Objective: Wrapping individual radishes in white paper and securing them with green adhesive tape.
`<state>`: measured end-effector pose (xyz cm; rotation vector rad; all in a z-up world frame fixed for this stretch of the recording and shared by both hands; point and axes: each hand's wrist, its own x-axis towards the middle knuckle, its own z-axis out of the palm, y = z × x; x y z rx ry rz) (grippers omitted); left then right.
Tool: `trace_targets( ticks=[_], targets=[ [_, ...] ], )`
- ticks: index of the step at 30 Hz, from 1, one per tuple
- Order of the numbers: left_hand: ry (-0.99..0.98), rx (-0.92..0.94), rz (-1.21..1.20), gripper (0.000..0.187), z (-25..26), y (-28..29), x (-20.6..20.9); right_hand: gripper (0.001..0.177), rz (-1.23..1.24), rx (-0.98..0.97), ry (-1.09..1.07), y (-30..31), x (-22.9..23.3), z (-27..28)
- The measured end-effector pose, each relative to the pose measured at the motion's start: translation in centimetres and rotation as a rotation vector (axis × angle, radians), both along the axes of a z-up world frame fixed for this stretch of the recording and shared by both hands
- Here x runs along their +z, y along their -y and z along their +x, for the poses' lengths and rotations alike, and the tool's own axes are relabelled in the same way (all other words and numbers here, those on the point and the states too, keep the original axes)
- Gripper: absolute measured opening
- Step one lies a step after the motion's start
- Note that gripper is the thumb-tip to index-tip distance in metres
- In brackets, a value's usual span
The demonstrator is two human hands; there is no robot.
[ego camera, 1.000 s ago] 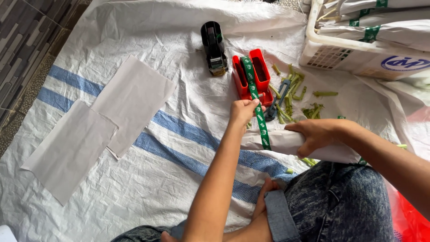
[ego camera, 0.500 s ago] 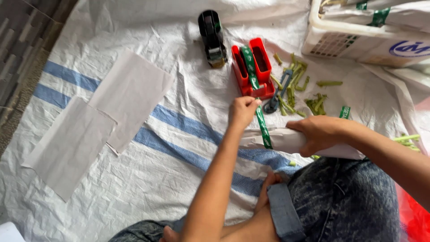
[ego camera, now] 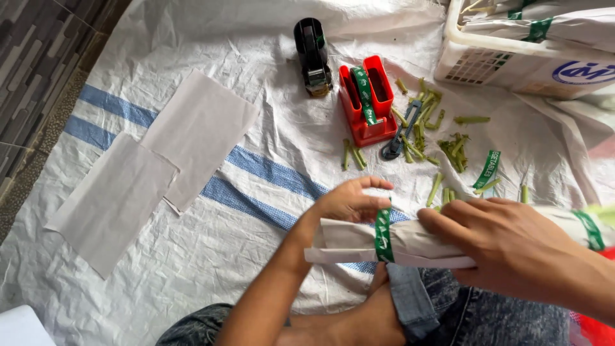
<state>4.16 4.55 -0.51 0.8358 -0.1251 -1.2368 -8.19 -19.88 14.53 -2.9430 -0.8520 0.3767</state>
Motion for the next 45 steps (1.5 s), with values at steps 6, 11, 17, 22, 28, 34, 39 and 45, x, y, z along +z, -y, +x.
trace_targets(
  ticks=[6,11,17,22,28,34,39,45],
  targets=[
    [-0.285,0.196,-0.449,0.067,-8.4,0.0,3.0,0.085,0.155,-0.586,-0.447,-0.2,4.8,-1.9],
    [-0.205,0.443,-0.199,0.016,-12.5,0.4,6.1,0.098,0.34,-0.945,-0.739,1.4,4.8,-3.1],
    [0.131,0.508,-0.003,0.025,-14.7,0.7,10.0,0.113,0.569,-1.13,-0.765,3.0,3.6,-5.0],
    [0.32,0.522,0.163,0.023,-16.1,0.9,12.9,0.114,0.716,-1.159,-0.75,3.0,3.3,-5.6],
    [0.606,0.468,0.352,0.035,-16.9,1.0,16.2,0.099,0.755,-1.13,-0.836,0.6,2.5,-6.1],
    [0.476,0.452,0.372,0.029,-16.1,1.7,16.4,0.082,0.531,-1.059,-0.735,-0.5,2.1,-7.4],
    [0.337,0.477,0.459,0.034,-15.7,2.8,15.6,0.067,0.31,-1.01,-0.571,-2.5,3.6,-7.7],
    [0.445,0.442,0.275,0.104,-15.2,3.0,14.6,0.075,0.362,-0.979,-0.692,-1.6,-0.6,-8.9]
  ],
)
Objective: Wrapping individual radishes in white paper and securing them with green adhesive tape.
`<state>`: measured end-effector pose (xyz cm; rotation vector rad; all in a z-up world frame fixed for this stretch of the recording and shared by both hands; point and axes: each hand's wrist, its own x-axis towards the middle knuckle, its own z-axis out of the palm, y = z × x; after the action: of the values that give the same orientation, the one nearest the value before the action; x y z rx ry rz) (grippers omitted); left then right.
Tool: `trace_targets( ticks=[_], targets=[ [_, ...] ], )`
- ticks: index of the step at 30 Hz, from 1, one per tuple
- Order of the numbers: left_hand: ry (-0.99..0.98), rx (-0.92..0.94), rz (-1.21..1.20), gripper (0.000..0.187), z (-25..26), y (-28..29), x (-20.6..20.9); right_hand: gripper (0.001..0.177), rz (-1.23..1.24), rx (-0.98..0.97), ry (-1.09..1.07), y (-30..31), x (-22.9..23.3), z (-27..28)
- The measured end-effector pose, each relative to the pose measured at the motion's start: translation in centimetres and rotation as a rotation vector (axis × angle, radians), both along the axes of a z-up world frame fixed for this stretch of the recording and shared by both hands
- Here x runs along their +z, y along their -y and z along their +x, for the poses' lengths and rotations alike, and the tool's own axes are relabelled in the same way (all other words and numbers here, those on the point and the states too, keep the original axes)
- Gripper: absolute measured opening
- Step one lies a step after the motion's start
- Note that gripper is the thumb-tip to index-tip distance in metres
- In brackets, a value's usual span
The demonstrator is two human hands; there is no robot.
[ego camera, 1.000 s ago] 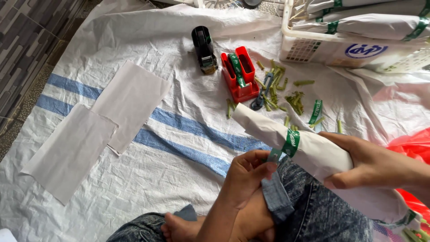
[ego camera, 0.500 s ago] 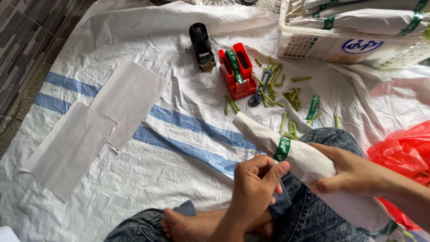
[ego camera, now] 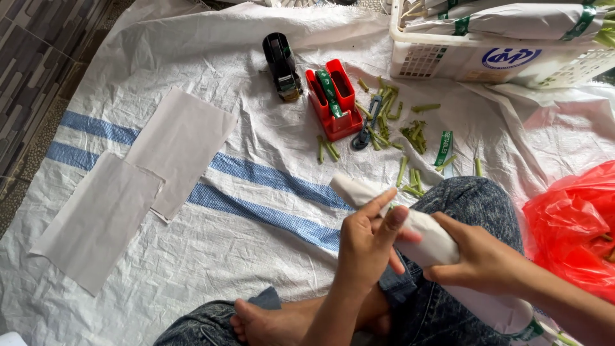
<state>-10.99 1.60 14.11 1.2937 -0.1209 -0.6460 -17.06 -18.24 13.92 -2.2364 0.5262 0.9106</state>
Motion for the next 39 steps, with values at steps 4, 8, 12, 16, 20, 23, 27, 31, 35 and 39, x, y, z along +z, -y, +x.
trace_targets(
  ticks=[4,8,12,16,20,23,27,31,35,39],
  targets=[
    [-0.007,0.163,-0.347,0.064,-1.0,-1.9,-1.3,0.089,0.104,-0.162,0.001,0.6,-1.1,-1.0],
    [-0.104,0.545,-0.438,0.041,-2.0,-2.0,-4.1,0.092,0.325,-0.301,0.023,0.8,-0.6,-1.0],
    [-0.279,0.227,-0.427,0.105,-3.4,1.8,-4.1,0.093,0.432,-0.265,0.0,-0.1,-0.7,-1.9],
    [-0.455,0.318,-0.394,0.027,-4.0,3.5,-4.0,0.076,0.626,-0.355,0.091,-0.1,-1.4,-4.0],
    [-0.371,0.305,-0.558,0.018,-3.0,3.3,-4.8,0.104,0.854,-0.162,0.215,2.3,-1.2,-5.1],
    [-0.353,0.342,-0.578,0.017,-2.0,2.8,-4.1,0.099,0.841,-0.083,0.214,2.1,-0.6,-5.4],
    [-0.167,0.362,-0.451,0.028,-0.8,3.3,-3.5,0.082,0.677,-0.154,0.37,1.1,-0.6,-4.2],
    [-0.073,-0.01,-0.802,0.059,0.6,3.8,-0.7,0.112,1.328,-0.459,0.199,2.9,-3.7,-4.2],
    [-0.075,-0.238,-0.766,0.072,1.6,5.1,-0.4,0.11,1.371,-0.442,0.133,2.7,-5.0,-3.9],
    [0.019,-0.342,-0.74,0.076,1.9,6.5,-0.6,0.109,1.411,-0.433,0.078,2.6,-5.6,-4.1]
  ],
)
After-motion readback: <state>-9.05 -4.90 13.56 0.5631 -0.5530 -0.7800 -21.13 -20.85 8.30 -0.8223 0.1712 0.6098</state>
